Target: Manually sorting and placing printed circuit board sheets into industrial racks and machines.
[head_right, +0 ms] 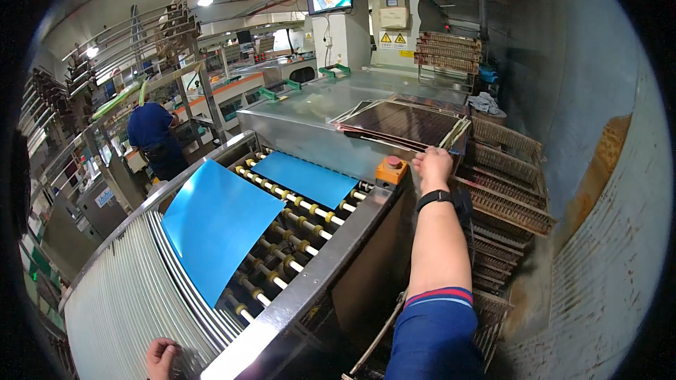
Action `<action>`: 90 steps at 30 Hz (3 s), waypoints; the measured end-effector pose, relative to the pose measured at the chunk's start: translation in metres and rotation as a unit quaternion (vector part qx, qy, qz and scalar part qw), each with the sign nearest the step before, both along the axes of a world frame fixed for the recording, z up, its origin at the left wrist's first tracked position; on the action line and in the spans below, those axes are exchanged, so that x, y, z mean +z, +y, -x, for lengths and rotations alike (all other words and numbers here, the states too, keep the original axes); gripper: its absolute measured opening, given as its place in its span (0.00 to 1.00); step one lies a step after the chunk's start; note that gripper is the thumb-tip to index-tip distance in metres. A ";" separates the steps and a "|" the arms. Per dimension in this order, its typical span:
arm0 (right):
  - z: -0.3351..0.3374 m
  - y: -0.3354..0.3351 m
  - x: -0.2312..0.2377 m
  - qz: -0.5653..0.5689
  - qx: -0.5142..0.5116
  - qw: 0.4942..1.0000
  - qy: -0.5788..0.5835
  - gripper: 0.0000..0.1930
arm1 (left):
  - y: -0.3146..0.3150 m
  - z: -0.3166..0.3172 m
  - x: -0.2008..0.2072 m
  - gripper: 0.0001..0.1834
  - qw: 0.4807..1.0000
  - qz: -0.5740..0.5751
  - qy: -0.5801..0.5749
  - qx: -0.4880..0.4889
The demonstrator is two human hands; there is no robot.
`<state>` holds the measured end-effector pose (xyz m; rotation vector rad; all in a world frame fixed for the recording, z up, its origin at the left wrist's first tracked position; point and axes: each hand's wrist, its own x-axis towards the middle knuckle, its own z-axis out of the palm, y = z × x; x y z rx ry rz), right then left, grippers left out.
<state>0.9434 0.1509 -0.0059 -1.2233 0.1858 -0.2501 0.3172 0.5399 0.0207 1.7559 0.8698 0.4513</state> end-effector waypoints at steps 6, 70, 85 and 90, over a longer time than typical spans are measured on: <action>0.042 -0.014 0.004 0.111 0.081 0.989 0.047 0.13 | 0.013 0.001 -0.044 0.06 0.994 0.050 -0.084 -0.047; -0.037 -0.148 0.055 0.090 0.047 0.992 -0.077 0.19 | -0.248 -0.710 0.026 0.22 0.783 0.489 -0.269 -0.273; -0.038 -0.079 0.054 -0.073 0.139 0.987 -0.036 0.24 | -0.249 -0.704 0.040 0.27 0.772 0.502 -0.240 -0.306; -0.035 -0.072 0.061 -0.102 0.159 0.981 -0.047 0.18 | -0.246 -0.705 0.041 0.31 0.808 0.471 -0.182 -0.305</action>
